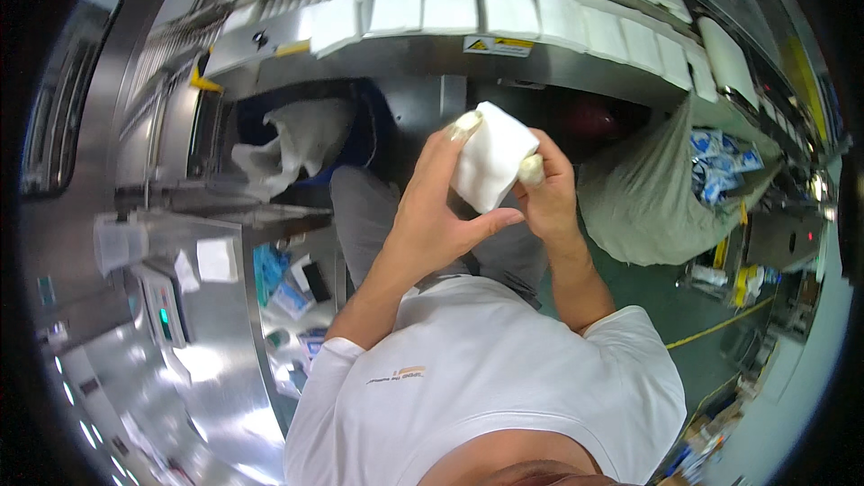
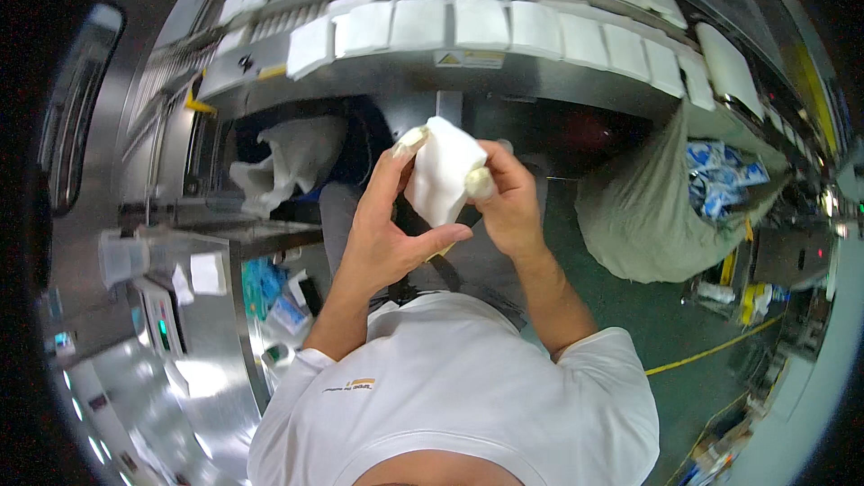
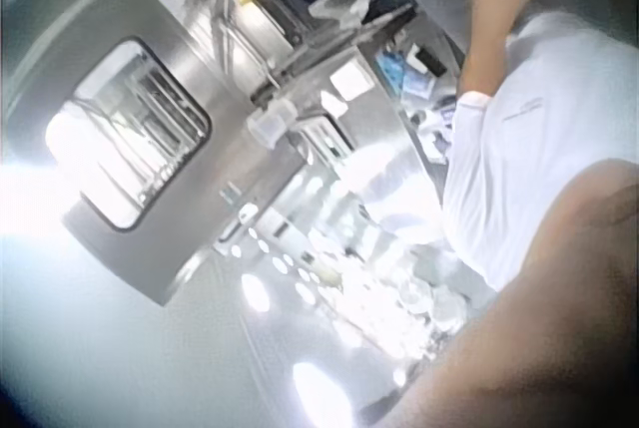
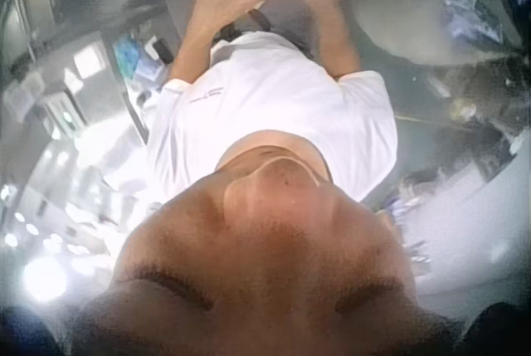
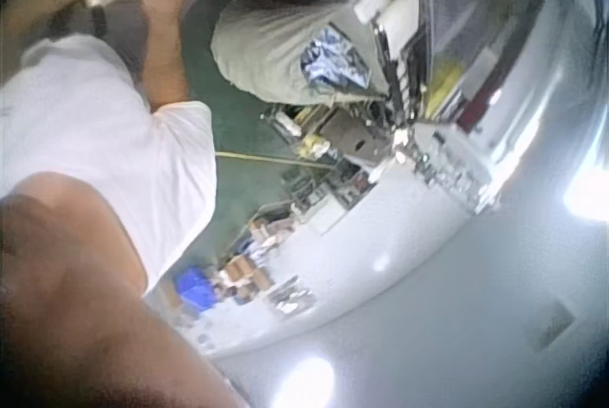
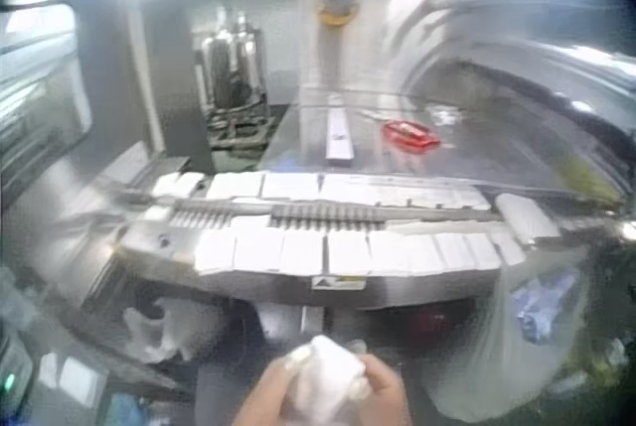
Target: The person takes white rectangular products from a conveyor belt, places them into blue packaging, cuts the packaging using shears, and then weighs the packaged products on a digital scale.
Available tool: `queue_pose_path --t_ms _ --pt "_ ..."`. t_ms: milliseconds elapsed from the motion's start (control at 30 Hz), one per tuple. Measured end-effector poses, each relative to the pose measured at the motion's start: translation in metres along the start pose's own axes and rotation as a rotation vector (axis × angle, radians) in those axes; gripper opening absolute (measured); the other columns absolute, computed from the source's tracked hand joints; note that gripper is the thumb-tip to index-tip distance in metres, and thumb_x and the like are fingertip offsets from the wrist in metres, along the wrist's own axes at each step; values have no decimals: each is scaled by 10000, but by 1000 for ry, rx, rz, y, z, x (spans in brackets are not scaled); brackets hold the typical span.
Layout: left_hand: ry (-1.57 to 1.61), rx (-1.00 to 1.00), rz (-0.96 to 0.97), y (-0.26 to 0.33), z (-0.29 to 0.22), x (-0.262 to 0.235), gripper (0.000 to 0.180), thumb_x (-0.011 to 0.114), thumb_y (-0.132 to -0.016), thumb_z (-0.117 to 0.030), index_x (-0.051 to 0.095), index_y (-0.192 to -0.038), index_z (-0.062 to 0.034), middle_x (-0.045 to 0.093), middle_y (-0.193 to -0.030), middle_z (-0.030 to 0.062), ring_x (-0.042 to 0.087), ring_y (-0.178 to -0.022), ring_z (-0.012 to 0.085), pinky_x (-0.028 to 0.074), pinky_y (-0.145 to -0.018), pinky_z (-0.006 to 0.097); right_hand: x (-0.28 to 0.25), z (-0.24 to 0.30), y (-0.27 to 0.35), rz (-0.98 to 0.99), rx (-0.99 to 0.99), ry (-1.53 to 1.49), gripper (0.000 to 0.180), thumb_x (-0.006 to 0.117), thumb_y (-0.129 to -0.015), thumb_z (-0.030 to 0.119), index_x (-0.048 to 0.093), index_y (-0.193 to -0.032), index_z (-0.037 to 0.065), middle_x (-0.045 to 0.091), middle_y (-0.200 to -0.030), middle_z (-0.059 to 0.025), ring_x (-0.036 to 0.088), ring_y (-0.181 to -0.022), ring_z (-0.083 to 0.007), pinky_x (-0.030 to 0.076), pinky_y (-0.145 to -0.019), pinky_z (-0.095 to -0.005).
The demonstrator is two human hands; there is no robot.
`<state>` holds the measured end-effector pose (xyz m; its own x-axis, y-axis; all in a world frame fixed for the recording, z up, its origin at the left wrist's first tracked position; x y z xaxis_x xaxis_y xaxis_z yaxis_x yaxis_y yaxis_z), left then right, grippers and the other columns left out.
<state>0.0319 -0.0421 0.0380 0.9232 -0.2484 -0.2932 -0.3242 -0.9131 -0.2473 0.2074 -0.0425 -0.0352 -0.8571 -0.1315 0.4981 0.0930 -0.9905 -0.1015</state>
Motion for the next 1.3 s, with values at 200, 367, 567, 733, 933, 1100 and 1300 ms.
queue_pose_path --t_ms 200,367,567,733,933,1100,1300 --pt "95 -121 -194 35 2 -7 860 906 -745 -69 448 -1468 10 517 -1379 118 544 -1300 233 477 -1066 363 20 -2 -4 57 208 -196 437 561 -1081 301 548 -1364 -31 657 -1230 -100 679 -1074 -180 587 -923 -349" --pt "55 -98 -313 63 1 -21 779 849 -764 7 469 -1444 -7 515 -1356 123 561 -1260 252 492 -1035 363 47 -9 2 116 259 -121 374 555 -1084 229 568 -1339 -44 685 -1175 -104 686 -1067 -165 588 -926 -334" --pt "-32 -90 -424 114 12 -59 758 844 -761 -3 479 -1425 -22 518 -1344 136 564 -1237 271 487 -1026 369 108 -32 11 171 318 -35 302 578 -1052 132 600 -1294 -48 689 -1150 -91 689 -1010 -133 590 -895 -298" --pt "87 -116 -555 170 17 -110 954 930 -742 -165 364 -1500 -36 487 -1390 141 543 -1305 265 456 -1100 409 160 -67 13 325 323 168 303 600 -980 49 628 -1271 -30 686 -1137 -57 665 -1008 -117 546 -875 -282" --pt "659 -161 -424 240 25 -153 949 882 -821 -226 315 -1558 -34 514 -1433 115 501 -1332 216 402 -1127 382 253 -68 39 601 221 465 351 638 -982 44 605 -1325 -22 697 -1172 -89 659 -1060 -130 507 -926 -262" --pt "628 -182 -719 300 21 -178 602 732 -975 -234 452 -1469 -35 598 -1326 73 571 -1215 161 481 -1034 353 331 -109 48 967 262 421 404 614 -976 -15 540 -1373 -19 669 -1216 -108 645 -1115 -154 502 -963 -285" --pt "-271 -569 -1350 432 -31 -292 299 706 -975 -175 648 -1251 -76 680 -1136 59 649 -1023 162 547 -894 348 408 -172 55 1159 292 390 385 587 -992 14 516 -1367 -34 680 -1174 -141 656 -1078 -163 511 -929 -288"
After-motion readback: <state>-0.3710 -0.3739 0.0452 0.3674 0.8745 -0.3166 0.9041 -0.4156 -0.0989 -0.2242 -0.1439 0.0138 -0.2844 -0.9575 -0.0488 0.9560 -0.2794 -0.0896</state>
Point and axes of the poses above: each hand's wrist, its own y-axis away from the middle knuckle, its own x-axis out of the palm, z = x × y, the point moved 3 cm from there along -y, towards the middle knuckle
